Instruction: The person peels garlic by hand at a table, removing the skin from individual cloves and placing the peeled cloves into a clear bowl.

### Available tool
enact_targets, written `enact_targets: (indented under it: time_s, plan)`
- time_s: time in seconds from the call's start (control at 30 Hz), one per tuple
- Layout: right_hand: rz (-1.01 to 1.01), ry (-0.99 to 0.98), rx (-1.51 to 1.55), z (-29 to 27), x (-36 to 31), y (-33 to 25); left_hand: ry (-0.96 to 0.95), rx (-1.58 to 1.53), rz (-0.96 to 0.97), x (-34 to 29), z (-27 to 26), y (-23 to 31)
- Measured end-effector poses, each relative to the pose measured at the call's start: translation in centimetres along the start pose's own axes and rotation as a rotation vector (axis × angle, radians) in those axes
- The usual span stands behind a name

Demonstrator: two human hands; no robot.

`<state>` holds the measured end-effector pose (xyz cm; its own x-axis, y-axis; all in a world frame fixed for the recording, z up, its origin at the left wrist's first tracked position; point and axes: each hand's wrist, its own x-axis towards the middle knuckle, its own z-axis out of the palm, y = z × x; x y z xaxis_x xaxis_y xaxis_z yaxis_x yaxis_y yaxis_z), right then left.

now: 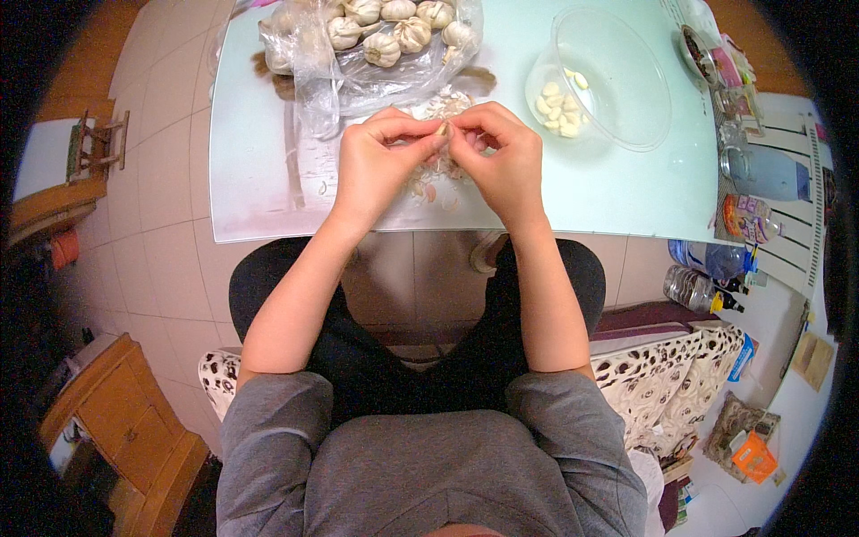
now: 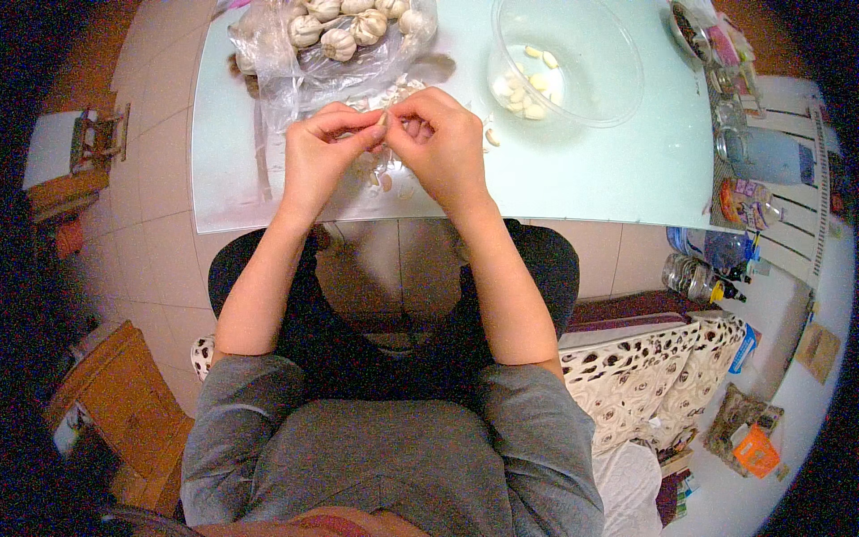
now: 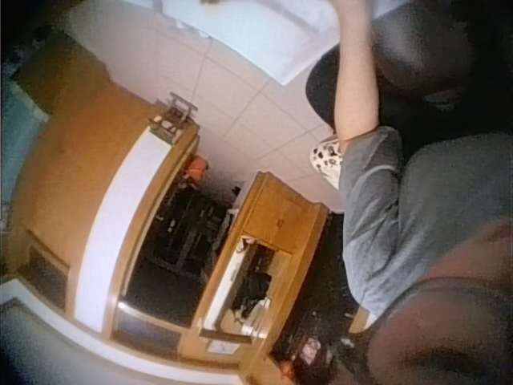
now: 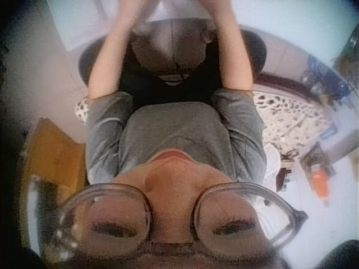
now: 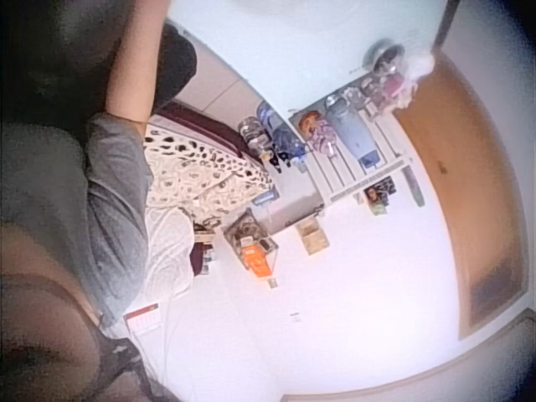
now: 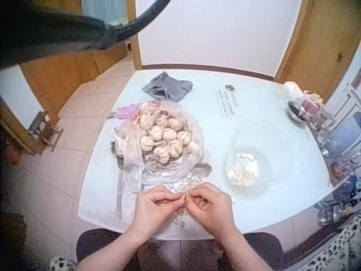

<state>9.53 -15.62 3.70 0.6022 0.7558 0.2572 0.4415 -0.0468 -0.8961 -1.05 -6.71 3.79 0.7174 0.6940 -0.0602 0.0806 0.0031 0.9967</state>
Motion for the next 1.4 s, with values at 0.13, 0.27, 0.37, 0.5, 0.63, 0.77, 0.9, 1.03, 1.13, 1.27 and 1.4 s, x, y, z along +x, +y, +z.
enact_targets:
  time_s: [0.13,0.27,0.37,0.5,0.63,0.77,0.9,1.03,1.13,1.27,1.4]
  plan:
    - [0.036,0.062,0.021,0.1,-0.1,-0.2,0.049,0.037,0.063,-0.1,0.3,-0.1]
    - [0.1,0.14,0.057,0.2,-0.1,0.3,0.026,-0.216,-0.046,0.2,0.2,0.3]
    - [0.14,0.225,0.085,0.2,0.1,1.0,0.045,-0.39,-0.156,0.7,-0.5,-0.2]
    - [0.065,0.162,-0.06,0.2,0.2,0.3,0.06,-0.572,-0.214,1.1,-1.2,-0.4]
    - [0.022,0.128,-0.059,0.5,0.1,0.2,-0.006,-0.483,-0.2,1.1,-1.1,-0.4]
    - [0.037,0.094,-0.037,0.1,0.0,0.1,-0.035,-0.45,-0.191,0.9,-1.0,-0.4]
    - [0.162,0.113,0.104,0.2,-0.1,0.7,-0.066,-0.673,-0.294,0.9,-1.2,0.1]
    - [0.151,0.11,0.15,0.3,0.0,0.7,-0.198,-0.89,-0.415,1.2,-1.8,-1.1]
    - [0.13,0.119,0.162,0.2,0.2,0.6,-0.242,-0.937,-0.432,1.2,-1.8,-1.5]
    - [0.114,0.087,0.224,0.1,0.2,0.5,-0.189,-0.904,-0.455,1.2,-1.6,-1.4]
    - [0.149,0.019,0.269,-0.1,0.1,-0.1,-0.164,-0.815,-0.433,0.9,-1.2,-0.8]
